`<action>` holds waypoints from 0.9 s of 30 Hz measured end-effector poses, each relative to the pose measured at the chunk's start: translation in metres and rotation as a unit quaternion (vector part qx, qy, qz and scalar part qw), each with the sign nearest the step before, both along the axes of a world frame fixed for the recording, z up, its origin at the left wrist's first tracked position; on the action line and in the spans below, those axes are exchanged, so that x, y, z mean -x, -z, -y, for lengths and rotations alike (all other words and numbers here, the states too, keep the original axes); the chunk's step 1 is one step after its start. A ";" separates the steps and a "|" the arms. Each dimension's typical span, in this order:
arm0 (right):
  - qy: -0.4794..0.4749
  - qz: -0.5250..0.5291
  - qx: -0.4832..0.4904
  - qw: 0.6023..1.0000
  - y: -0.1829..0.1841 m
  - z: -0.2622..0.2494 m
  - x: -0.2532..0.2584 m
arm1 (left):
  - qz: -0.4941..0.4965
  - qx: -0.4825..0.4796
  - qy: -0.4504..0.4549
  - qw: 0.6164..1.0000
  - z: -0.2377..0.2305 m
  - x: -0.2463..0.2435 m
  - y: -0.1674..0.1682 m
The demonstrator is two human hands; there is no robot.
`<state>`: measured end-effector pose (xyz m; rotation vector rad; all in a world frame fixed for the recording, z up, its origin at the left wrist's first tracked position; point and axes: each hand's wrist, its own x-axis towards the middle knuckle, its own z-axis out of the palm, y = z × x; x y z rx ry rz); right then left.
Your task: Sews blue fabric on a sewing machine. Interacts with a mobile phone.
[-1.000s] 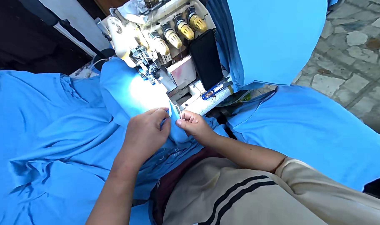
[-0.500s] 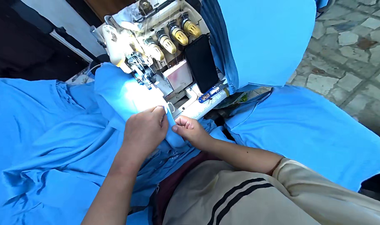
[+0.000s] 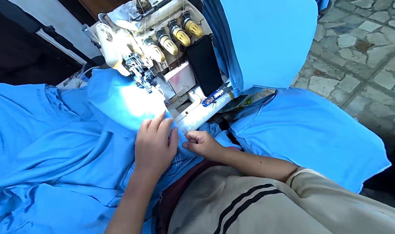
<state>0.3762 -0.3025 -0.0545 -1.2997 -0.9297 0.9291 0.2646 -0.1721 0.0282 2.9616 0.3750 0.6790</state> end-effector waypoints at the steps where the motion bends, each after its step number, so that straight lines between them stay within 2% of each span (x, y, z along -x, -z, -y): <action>1: -0.009 0.018 0.017 1.000 0.004 0.006 -0.004 | 0.034 0.013 -0.004 0.999 0.003 0.017 0.005; 2: -0.017 0.043 0.039 0.998 0.009 0.013 -0.010 | 0.062 0.024 -0.029 0.997 0.004 0.035 0.010; 4: -0.041 0.122 0.104 0.986 0.014 0.025 -0.022 | 0.074 0.046 -0.140 0.986 0.004 0.074 0.019; 6: -0.084 0.221 0.189 0.953 0.013 0.029 -0.032 | 0.006 0.088 -0.260 0.962 0.001 0.102 0.029; 9: -0.169 0.301 0.271 0.898 0.007 0.023 -0.032 | -0.065 0.097 -0.303 0.946 -0.006 0.120 0.051; 11: -0.209 0.280 0.229 0.909 -0.003 0.018 -0.021 | -0.017 0.137 -0.319 0.938 -0.011 0.123 0.038; 14: -0.241 0.179 0.061 0.952 -0.025 0.015 0.005 | 0.194 0.248 -0.359 0.879 -0.055 0.146 -0.001; 15: -0.247 0.126 -0.005 0.961 -0.028 0.015 0.014 | 0.261 0.268 -0.321 0.870 -0.086 0.163 -0.007; 17: -0.268 0.042 -0.092 0.958 -0.029 0.012 0.029 | 0.277 0.266 -0.243 0.891 -0.153 0.199 -0.004; 19: -0.283 0.077 -0.085 0.952 -0.025 0.009 0.033 | 0.183 0.186 -0.290 0.921 -0.169 0.183 -0.020; 21: -0.270 0.232 -0.008 0.934 -0.016 0.009 0.028 | 0.090 0.136 -0.336 0.928 -0.145 0.137 -0.040; 22: -0.266 0.293 0.040 0.918 -0.011 0.010 0.022 | 0.058 0.119 -0.326 0.936 -0.137 0.124 -0.037; 24: -0.208 0.310 0.094 0.923 -0.008 0.015 0.006 | 0.013 0.099 -0.317 0.943 -0.127 0.112 -0.012; 26: -0.014 0.309 0.056 0.949 -0.007 0.022 -0.011 | -0.001 0.057 -0.337 0.940 -0.129 0.109 0.011; 27: 0.109 0.331 0.022 0.937 -0.004 0.023 -0.022 | 0.000 0.056 -0.346 0.936 -0.129 0.107 0.013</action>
